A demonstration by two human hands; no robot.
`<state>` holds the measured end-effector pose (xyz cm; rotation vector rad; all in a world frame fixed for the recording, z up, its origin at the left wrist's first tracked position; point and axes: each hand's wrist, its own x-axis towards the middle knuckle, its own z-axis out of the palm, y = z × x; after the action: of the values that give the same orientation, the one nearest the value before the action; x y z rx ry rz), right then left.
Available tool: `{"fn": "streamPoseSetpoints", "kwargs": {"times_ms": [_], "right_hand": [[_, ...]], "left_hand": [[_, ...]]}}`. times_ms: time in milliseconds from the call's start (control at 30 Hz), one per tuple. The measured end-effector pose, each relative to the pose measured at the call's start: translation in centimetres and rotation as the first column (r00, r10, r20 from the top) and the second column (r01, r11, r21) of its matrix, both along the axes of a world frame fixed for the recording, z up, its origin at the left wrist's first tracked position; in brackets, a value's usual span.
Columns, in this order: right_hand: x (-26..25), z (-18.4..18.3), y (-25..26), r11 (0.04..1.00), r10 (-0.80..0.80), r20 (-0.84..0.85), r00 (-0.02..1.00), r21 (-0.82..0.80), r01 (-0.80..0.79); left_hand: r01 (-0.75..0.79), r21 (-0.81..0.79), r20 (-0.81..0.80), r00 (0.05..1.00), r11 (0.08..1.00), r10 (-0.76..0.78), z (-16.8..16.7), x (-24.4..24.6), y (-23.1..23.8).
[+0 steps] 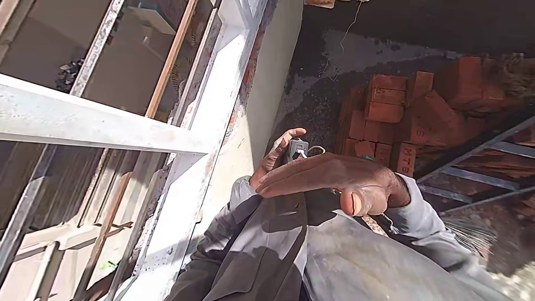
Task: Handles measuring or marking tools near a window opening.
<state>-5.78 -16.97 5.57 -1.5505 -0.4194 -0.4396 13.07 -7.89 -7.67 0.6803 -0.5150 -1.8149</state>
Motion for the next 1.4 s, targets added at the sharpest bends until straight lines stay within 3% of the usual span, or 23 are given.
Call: {"fn": "streamPoseSetpoints", "kwargs": {"times_ms": [100, 200, 333, 433, 500, 667, 900, 1000, 1067, 1233, 1333, 1400], "right_hand": [[-0.4, 0.3, 0.4, 0.999, -0.026, -0.027, 0.999, -0.047, 0.025], [-0.6, 0.5, 0.9, 0.993, -0.056, -0.042, 0.998, -0.103, 0.051], [-0.8, -0.8, 1.1, 0.999, -0.039, -0.051, 0.998, 0.005, 0.04], [-2.0, 1.7, 1.4, 0.996, -0.052, -0.242, 0.969, 0.054, 0.067], [-2.3, 4.8, 1.6, 0.995, -0.015, -0.444, 0.896, 0.082, 0.057], [-1.4, -2.5, 2.3, 0.988, -0.107, -0.133, 0.985, 0.093, 0.12], [-1.8, -2.5, 2.4, 0.986, -0.113, -0.157, 0.981, 0.104, 0.13], [-1.7, -2.4, 2.2, 0.989, -0.091, -0.15, 0.984, 0.105, 0.108], [-1.5, -2.6, 2.2, 0.989, -0.087, -0.151, 0.985, 0.102, 0.103], [-0.9, -2.8, 1.9, 0.988, -0.089, -0.144, 0.986, 0.113, 0.106], [-0.6, -2.7, 1.7, 0.991, -0.09, -0.143, 0.986, 0.085, 0.103], [-0.5, -2.9, 1.6, 0.993, -0.08, -0.137, 0.987, 0.073, 0.091]], "left_hand": [[0.017, -0.002, 0.064, 0.998, 1.0, -0.017, -0.5, 0.1, 0.0], [0.04, -0.066, 0.018, 0.999, 0.997, -0.038, -3.5, 0.4, -0.1], [0.041, -0.07, 0.063, 0.997, 0.997, -0.036, -2.6, 0.5, -0.5], [0.051, -0.068, 0.188, 0.982, 0.996, -0.037, -0.5, 0.4, -0.1], [0.054, -0.081, 0.196, 0.98, 0.995, -0.037, -1.3, 0.6, 0.5], [0.076, -0.086, 0.213, 0.975, 0.993, -0.057, -2.0, 0.7, 1.3], [0.091, -0.082, 0.196, 0.978, 0.992, -0.074, -2.4, 0.7, 1.0], [-0.008, -0.026, 0.402, 0.916, 1.0, 0.018, 1.4, 0.6, 3.0], [-0.021, -0.037, 0.452, 0.891, 0.999, 0.035, 1.8, 0.9, 3.4], [-0.021, -0.077, 0.436, 0.898, 0.997, 0.053, 0.7, 1.3, 3.1], [0.068, -0.104, 0.337, 0.941, 0.992, -0.029, -1.4, 1.6, 1.4], [0.012, -0.093, 0.296, 0.955, 0.996, 0.016, -0.5, 1.5, 1.9]]}}
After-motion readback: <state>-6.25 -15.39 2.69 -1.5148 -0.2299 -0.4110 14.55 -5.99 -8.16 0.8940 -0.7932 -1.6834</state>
